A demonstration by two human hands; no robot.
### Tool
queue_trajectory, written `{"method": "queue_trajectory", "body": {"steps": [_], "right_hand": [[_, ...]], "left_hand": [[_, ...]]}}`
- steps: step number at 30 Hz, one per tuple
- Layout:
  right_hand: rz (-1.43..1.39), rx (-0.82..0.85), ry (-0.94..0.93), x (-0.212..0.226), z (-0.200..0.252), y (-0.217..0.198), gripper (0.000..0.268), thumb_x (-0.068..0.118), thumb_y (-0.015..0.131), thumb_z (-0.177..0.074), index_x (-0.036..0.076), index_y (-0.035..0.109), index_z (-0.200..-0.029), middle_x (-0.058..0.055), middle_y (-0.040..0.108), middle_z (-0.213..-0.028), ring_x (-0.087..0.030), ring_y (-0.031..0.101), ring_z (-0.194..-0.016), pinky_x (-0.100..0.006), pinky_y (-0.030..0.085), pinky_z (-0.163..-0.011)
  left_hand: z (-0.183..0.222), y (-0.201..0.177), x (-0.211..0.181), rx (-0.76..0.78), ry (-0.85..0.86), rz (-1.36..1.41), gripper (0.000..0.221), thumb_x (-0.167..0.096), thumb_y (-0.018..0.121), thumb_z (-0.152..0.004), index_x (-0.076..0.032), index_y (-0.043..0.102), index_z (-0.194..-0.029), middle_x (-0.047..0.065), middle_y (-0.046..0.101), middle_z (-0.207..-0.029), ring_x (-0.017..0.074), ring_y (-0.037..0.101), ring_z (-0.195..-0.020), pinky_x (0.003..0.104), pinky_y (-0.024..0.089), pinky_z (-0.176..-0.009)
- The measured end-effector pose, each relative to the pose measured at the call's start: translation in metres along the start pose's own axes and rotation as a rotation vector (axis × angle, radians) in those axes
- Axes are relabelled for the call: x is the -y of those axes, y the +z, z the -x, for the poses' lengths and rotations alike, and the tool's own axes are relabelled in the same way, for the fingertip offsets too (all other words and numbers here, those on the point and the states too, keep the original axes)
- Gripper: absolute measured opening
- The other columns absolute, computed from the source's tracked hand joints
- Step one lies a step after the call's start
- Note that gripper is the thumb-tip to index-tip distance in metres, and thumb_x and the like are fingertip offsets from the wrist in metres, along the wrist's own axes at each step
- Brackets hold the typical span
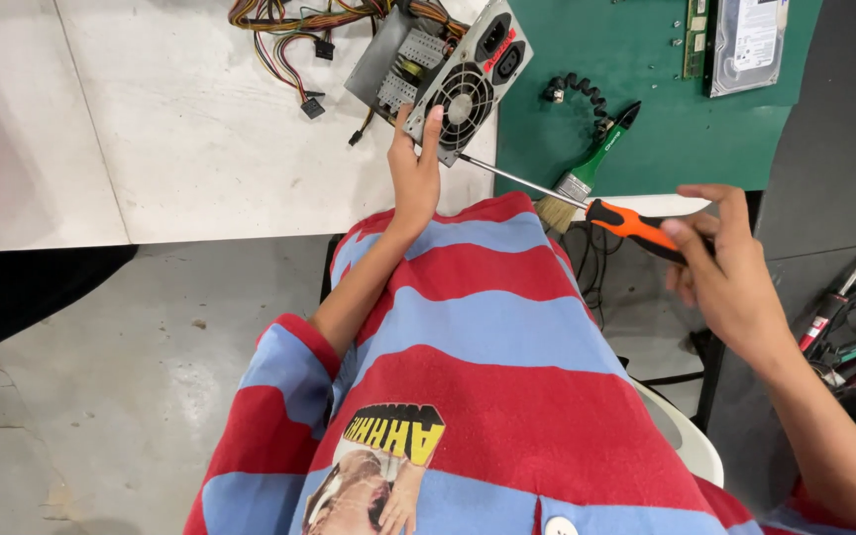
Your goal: Disassembling a computer power supply unit by removing screws from the fan and outer casing using a screwdriver, then opening the metal enclosure.
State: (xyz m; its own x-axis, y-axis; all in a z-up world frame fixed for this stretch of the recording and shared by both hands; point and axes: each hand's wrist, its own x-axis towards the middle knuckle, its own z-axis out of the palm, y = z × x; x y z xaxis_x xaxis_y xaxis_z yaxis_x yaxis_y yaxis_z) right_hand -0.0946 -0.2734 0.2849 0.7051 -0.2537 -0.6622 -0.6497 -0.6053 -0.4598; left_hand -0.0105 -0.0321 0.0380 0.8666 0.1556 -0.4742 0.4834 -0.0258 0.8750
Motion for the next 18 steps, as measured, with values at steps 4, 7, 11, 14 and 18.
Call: {"method": "queue_trajectory", "body": {"steps": [4, 7, 11, 14, 18], "right_hand": [[0.09, -0.043, -0.039, -0.015, -0.011, 0.003, 0.029, 0.017, 0.044, -0.111, 0.007, 0.049, -0.137, -0.015, 0.067, -0.092, -0.026, 0.052, -0.069, -0.038, 0.039, -0.069], [0.572, -0.197, -0.455, -0.067, -0.022, 0.016, 0.036, 0.03, 0.062, -0.104, 0.012, 0.058, -0.134, -0.007, 0.066, -0.099, -0.026, 0.064, -0.091, -0.037, 0.046, -0.07], [0.824, -0.272, -0.821, -0.106, -0.029, 0.04, 0.033, 0.036, 0.069, -0.104, 0.013, 0.064, -0.127, 0.001, 0.061, -0.085, -0.018, 0.063, -0.071, -0.035, 0.039, -0.046], [-0.291, 0.212, 0.136, -0.052, -0.03, 0.026, 0.018, 0.024, 0.064, -0.103, 0.008, 0.056, -0.099, -0.007, 0.051, -0.066, -0.012, 0.032, -0.053, -0.027, 0.023, -0.048], [-0.297, 0.255, 0.195, -0.053, -0.025, 0.028, 0.017, 0.021, 0.06, -0.106, 0.004, 0.06, -0.103, -0.013, 0.06, -0.067, -0.014, 0.033, -0.046, -0.029, 0.025, -0.046]], "left_hand": [[0.0, 0.002, 0.005, 0.004, 0.011, -0.024, 0.083, -0.058, 0.055, -0.094, 0.0, 0.045, -0.153, -0.005, 0.022, -0.071, 0.007, 0.028, -0.06, 0.025, 0.031, -0.057], [0.0, 0.0, 0.002, 0.004, 0.019, -0.029, 0.086, -0.059, 0.054, -0.094, 0.001, 0.043, -0.154, -0.005, 0.021, -0.07, 0.0066, 0.029, -0.059, 0.026, 0.031, -0.057], [0.0, 0.0, 0.001, -0.012, 0.03, -0.029, 0.087, -0.059, 0.052, -0.095, 0.004, 0.041, -0.154, -0.005, 0.02, -0.069, 0.0058, 0.029, -0.057, 0.026, 0.03, -0.055], [0.003, -0.001, 0.004, 0.011, 0.06, -0.075, 0.089, -0.06, 0.05, -0.097, 0.006, 0.038, -0.156, -0.005, 0.022, -0.065, 0.0065, 0.033, -0.059, 0.025, 0.032, -0.059], [0.003, -0.002, -0.001, 0.031, 0.082, -0.066, 0.089, -0.058, 0.05, -0.098, 0.009, 0.037, -0.154, -0.005, 0.021, -0.065, 0.0073, 0.03, -0.059, 0.026, 0.035, -0.06]]}}
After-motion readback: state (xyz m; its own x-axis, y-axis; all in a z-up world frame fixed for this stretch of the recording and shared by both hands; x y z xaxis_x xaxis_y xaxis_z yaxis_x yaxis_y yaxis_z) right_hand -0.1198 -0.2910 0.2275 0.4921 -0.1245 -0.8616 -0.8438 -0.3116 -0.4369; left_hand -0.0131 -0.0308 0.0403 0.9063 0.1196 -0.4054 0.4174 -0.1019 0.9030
